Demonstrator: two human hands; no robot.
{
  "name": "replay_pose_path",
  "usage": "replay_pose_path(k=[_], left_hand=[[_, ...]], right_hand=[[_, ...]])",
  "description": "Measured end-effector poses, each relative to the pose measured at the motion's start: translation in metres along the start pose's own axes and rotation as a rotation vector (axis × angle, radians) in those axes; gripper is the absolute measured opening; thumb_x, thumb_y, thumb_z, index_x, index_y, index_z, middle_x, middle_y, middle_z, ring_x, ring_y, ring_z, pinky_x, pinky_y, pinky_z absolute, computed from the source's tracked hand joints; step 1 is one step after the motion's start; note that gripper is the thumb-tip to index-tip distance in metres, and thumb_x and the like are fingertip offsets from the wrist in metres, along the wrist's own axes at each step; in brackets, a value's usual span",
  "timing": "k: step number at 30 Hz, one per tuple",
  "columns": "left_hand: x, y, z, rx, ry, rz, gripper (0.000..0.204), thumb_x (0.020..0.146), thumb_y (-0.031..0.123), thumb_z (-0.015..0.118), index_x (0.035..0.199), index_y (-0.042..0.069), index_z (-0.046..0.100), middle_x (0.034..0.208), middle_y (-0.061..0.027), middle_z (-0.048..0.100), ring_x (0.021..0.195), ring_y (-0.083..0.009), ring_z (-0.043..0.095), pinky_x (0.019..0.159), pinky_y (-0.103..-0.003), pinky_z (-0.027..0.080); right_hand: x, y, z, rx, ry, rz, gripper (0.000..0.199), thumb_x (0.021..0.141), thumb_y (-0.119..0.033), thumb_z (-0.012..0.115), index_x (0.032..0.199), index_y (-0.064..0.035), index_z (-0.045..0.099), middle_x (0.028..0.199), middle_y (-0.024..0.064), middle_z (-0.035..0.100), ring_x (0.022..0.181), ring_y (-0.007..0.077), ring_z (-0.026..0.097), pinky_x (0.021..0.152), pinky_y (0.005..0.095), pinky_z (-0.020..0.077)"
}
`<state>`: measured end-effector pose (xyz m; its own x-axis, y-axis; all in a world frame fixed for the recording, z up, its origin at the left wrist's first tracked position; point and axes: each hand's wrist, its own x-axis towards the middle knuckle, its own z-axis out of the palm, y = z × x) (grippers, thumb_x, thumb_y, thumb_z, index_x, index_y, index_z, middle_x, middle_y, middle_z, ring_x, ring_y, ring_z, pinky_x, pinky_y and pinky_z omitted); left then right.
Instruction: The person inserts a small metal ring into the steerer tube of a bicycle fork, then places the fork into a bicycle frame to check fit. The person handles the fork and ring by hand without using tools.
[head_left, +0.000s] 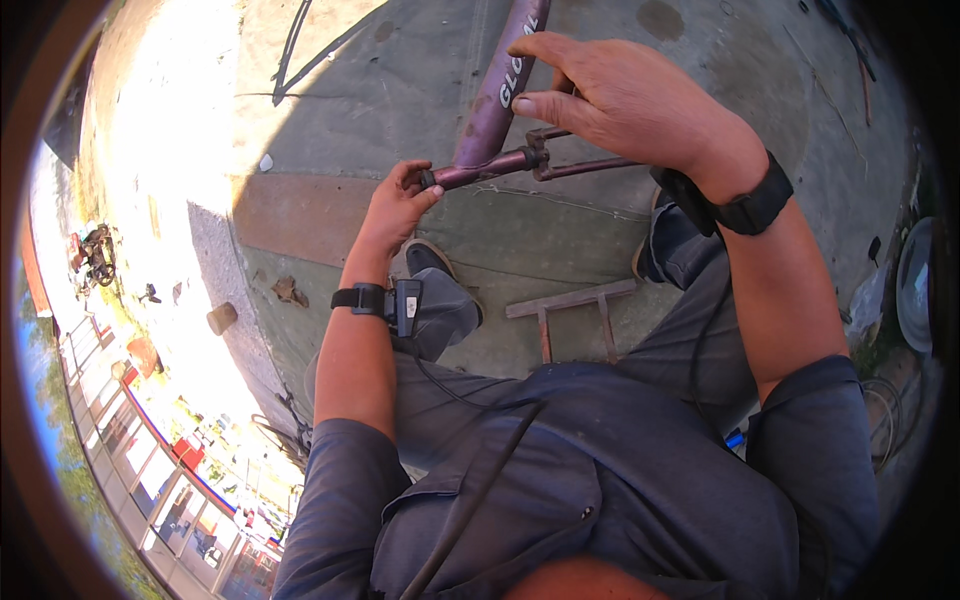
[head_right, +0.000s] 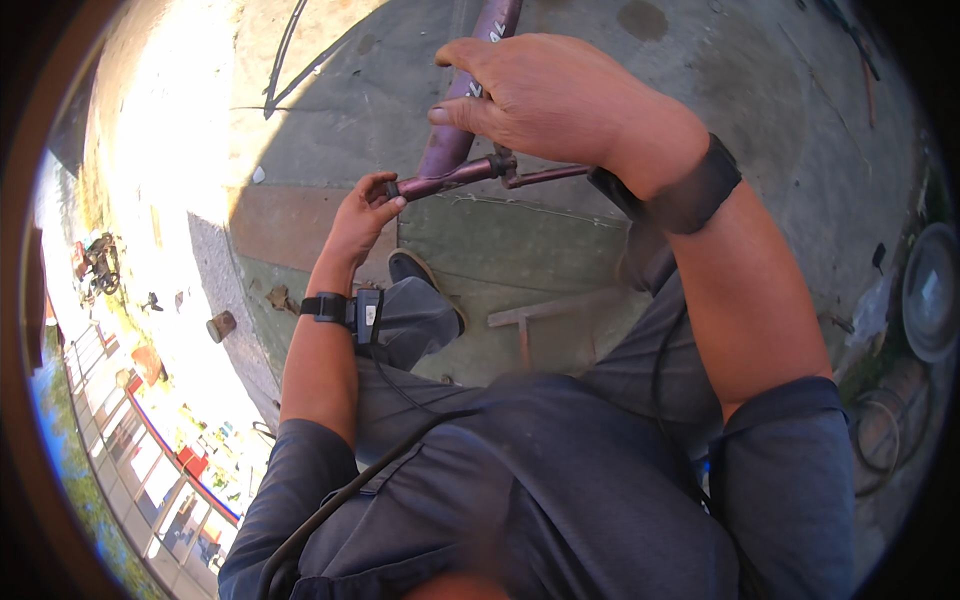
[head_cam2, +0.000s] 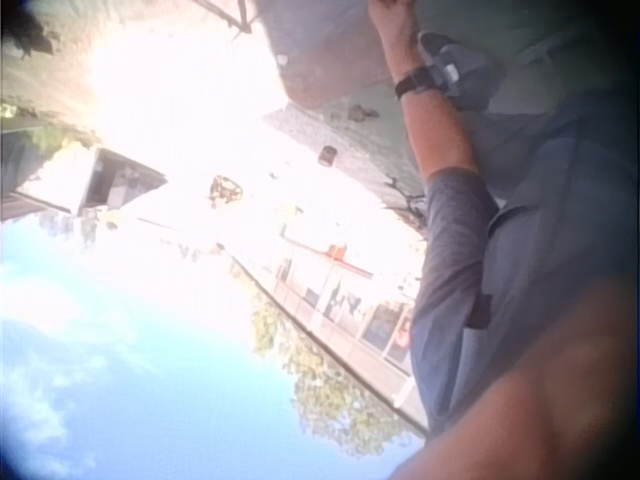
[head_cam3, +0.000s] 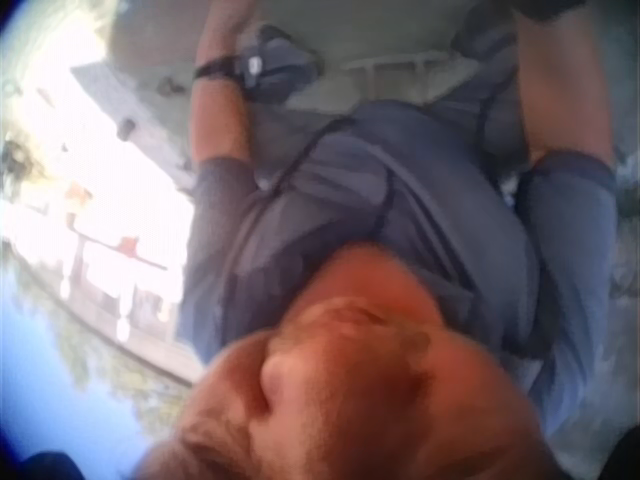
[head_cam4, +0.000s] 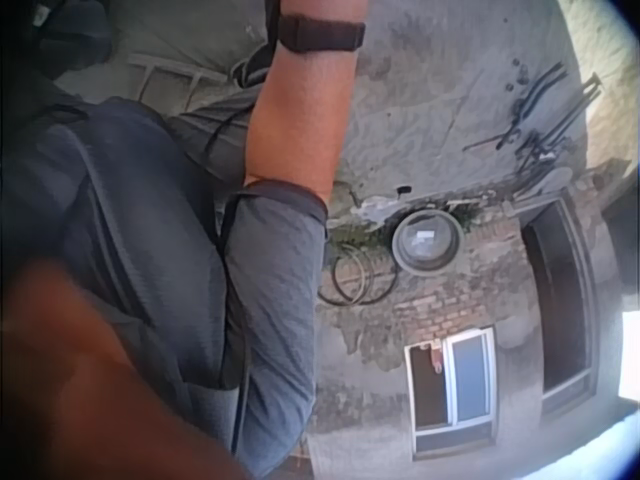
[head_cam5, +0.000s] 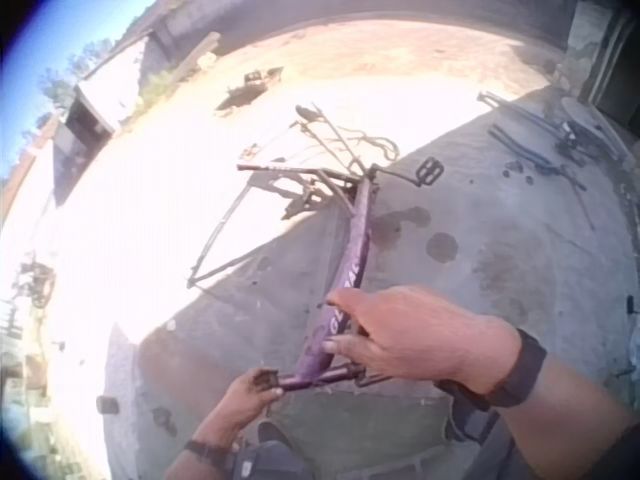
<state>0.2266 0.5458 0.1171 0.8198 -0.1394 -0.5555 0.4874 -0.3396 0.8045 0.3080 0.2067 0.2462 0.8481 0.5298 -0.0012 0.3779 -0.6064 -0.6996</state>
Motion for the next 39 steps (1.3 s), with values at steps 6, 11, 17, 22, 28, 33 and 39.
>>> replay_pose_path(k=[6, 11, 17, 22, 28, 33, 39], left_hand=[[0.006, 0.014, -0.006, -0.094, -0.02, -0.463, 0.053, 0.102, 0.028, 0.069, 0.136, -0.009, 0.052, 0.111, -0.0142, 0.068, 0.081, -0.0176, 0.07, 0.069, -0.029, 0.059], [0.006, -0.001, -0.006, -0.081, -0.017, -0.249, 0.051, 0.099, 0.022, 0.072, 0.136, -0.007, 0.053, 0.11, -0.0124, 0.068, 0.092, -0.0178, 0.068, 0.081, -0.03, 0.057], [0.003, -0.003, -0.004, 0.023, 0.005, 0.001, 0.051, 0.096, 0.02, 0.076, 0.134, -0.006, 0.054, 0.111, -0.0117, 0.069, 0.096, -0.0175, 0.066, 0.085, -0.031, 0.055], [0.007, 0.014, -0.01, -0.117, -0.028, -0.53, 0.046, 0.099, 0.026, 0.072, 0.13, -0.004, 0.058, 0.108, -0.0104, 0.069, 0.089, -0.0174, 0.068, 0.076, -0.031, 0.058], [0.006, 0.0, -0.006, -0.037, -0.035, -0.21, 0.043, 0.103, 0.024, 0.068, 0.132, -0.006, 0.056, 0.109, -0.0106, 0.069, 0.089, -0.0171, 0.069, 0.079, -0.032, 0.058], [0.002, -0.002, -0.002, 0.072, -0.03, 0.038, 0.05, 0.102, 0.025, 0.068, 0.136, -0.008, 0.05, 0.111, -0.0123, 0.068, 0.093, -0.0184, 0.07, 0.085, -0.032, 0.057], [0.005, 0.019, -0.01, -0.082, -0.074, -0.527, 0.054, 0.102, 0.031, 0.07, 0.135, -0.007, 0.052, 0.111, -0.0151, 0.07, 0.091, -0.0182, 0.07, 0.081, -0.031, 0.057]], right_hand=[[0.001, 0.002, 0.0, 0.026, -0.035, 0.02, 0.051, 0.102, -0.043, 0.063, 0.138, -0.0092, 0.055, 0.084, 0.0138, 0.07, 0.078, 0.0363, 0.066, 0.067, 0.0467, 0.0478], [0.002, 0.005, 0.002, 0.0, -0.025, 0.002, 0.052, 0.101, -0.045, 0.063, 0.139, -0.0096, 0.055, 0.083, 0.0137, 0.07, 0.077, 0.0362, 0.066, 0.066, 0.0464, 0.0479], [0.002, 0.005, 0.001, 0.002, -0.031, -0.003, 0.052, 0.102, -0.045, 0.062, 0.14, -0.0095, 0.055, 0.083, 0.0136, 0.069, 0.076, 0.0351, 0.066, 0.066, 0.0458, 0.048], [0.002, 0.006, 0.001, -0.015, -0.016, -0.01, 0.053, 0.102, -0.045, 0.062, 0.14, -0.0093, 0.055, 0.082, 0.0134, 0.069, 0.075, 0.0347, 0.065, 0.066, 0.0454, 0.0481], [0.002, 0.006, 0.002, 0.004, -0.032, 0.004, 0.053, 0.102, -0.045, 0.062, 0.14, -0.0096, 0.054, 0.082, 0.0137, 0.069, 0.075, 0.035, 0.066, 0.065, 0.0458, 0.0476], [0.003, 0.006, 0.002, 0.01, -0.022, -0.007, 0.052, 0.102, -0.044, 0.062, 0.14, -0.0099, 0.055, 0.082, 0.0139, 0.069, 0.075, 0.035, 0.066, 0.065, 0.0463, 0.0471], [0.003, 0.003, 0.0, 0.015, -0.008, -0.005, 0.051, 0.101, -0.044, 0.062, 0.136, -0.0072, 0.057, 0.082, 0.0156, 0.07, 0.079, 0.0371, 0.067, 0.068, 0.0476, 0.0487]])
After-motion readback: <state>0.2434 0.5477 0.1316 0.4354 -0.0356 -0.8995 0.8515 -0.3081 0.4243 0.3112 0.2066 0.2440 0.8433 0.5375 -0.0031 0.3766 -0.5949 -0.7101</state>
